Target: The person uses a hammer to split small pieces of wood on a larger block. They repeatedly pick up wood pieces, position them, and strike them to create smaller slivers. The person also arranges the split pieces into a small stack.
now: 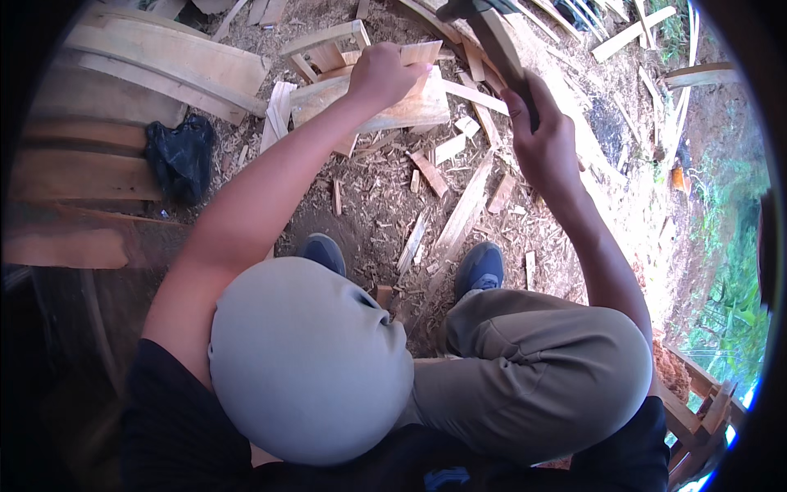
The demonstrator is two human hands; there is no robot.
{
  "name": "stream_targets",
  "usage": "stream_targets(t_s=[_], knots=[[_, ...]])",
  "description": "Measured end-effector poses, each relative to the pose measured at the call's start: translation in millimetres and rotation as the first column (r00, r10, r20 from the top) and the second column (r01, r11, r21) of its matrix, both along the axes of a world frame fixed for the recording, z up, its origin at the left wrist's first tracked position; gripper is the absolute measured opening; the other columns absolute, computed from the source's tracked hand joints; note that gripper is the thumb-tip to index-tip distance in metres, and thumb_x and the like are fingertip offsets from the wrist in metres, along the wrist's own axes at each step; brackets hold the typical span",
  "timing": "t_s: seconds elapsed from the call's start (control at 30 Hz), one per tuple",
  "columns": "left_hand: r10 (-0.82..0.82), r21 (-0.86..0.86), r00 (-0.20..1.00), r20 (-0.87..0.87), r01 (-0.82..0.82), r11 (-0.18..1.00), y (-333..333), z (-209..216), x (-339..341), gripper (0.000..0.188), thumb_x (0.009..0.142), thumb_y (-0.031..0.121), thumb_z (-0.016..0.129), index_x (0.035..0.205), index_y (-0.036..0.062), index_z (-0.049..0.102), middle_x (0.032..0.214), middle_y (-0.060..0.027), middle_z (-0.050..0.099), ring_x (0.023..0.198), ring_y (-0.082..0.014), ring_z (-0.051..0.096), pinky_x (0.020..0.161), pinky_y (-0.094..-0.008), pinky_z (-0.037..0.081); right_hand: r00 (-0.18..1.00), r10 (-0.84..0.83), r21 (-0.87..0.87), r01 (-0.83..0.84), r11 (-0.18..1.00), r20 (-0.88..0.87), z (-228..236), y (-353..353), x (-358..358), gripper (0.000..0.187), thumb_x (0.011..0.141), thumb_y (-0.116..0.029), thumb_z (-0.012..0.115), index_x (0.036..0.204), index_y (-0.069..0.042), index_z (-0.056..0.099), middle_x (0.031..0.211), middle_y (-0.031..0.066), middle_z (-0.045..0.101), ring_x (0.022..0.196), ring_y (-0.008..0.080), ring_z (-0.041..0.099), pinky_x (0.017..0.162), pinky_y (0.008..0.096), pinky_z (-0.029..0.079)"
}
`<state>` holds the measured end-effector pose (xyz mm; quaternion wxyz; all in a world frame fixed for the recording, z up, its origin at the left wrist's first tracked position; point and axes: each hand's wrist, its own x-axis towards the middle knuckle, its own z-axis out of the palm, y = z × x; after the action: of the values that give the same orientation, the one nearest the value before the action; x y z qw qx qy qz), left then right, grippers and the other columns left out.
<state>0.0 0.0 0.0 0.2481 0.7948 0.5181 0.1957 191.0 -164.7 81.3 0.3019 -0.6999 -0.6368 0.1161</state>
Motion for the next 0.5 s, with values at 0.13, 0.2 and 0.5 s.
stream_targets(t_s=[0.13,0.2,0.5], knots=[[-0.003,0.031,0.998,0.058,0.001,1.000,11.4,-0.6,2.3,0.049,0.085,0.047,0.077,0.094,-0.0007,0.076,0.089,-0.0202,0.074,0.084,-0.0338,0.074,0.077,-0.0438,0.058,0.999,-0.012,-0.071,0.009,0.997,-0.034,16.4,8.8,1.1,0.043,0.104,-0.032,0.061,0.136,-0.003,0.060,0.085,0.0219,0.072,0.069,0.0262,0.067,0.066,0.0398,0.052],[-0.025,0.064,0.997,0.074,0.020,0.998,13.3,0.3,4.8,0.049,0.084,0.047,0.077,0.093,-0.0006,0.076,0.088,-0.0196,0.074,0.083,-0.0333,0.074,0.076,-0.0436,0.058,0.991,-0.089,-0.020,0.088,0.996,-0.098,19.7,8.2,-4.5,0.042,0.104,-0.033,0.061,0.133,-0.002,0.062,0.082,0.0221,0.070,0.068,0.0212,0.064,0.067,0.0374,0.051],[-0.023,0.116,1.000,0.021,0.021,0.993,5.3,-9.5,-0.1,0.043,0.084,0.045,0.077,0.089,0.0023,0.078,0.084,-0.0185,0.073,0.079,-0.0346,0.073,0.073,-0.0434,0.058,0.995,0.014,-0.020,-0.016,1.000,-0.103,18.6,-0.3,-15.4,0.035,0.104,-0.024,0.059,0.134,-0.006,0.059,0.092,0.0244,0.073,0.083,0.0365,0.074,0.075,0.0452,0.055]])
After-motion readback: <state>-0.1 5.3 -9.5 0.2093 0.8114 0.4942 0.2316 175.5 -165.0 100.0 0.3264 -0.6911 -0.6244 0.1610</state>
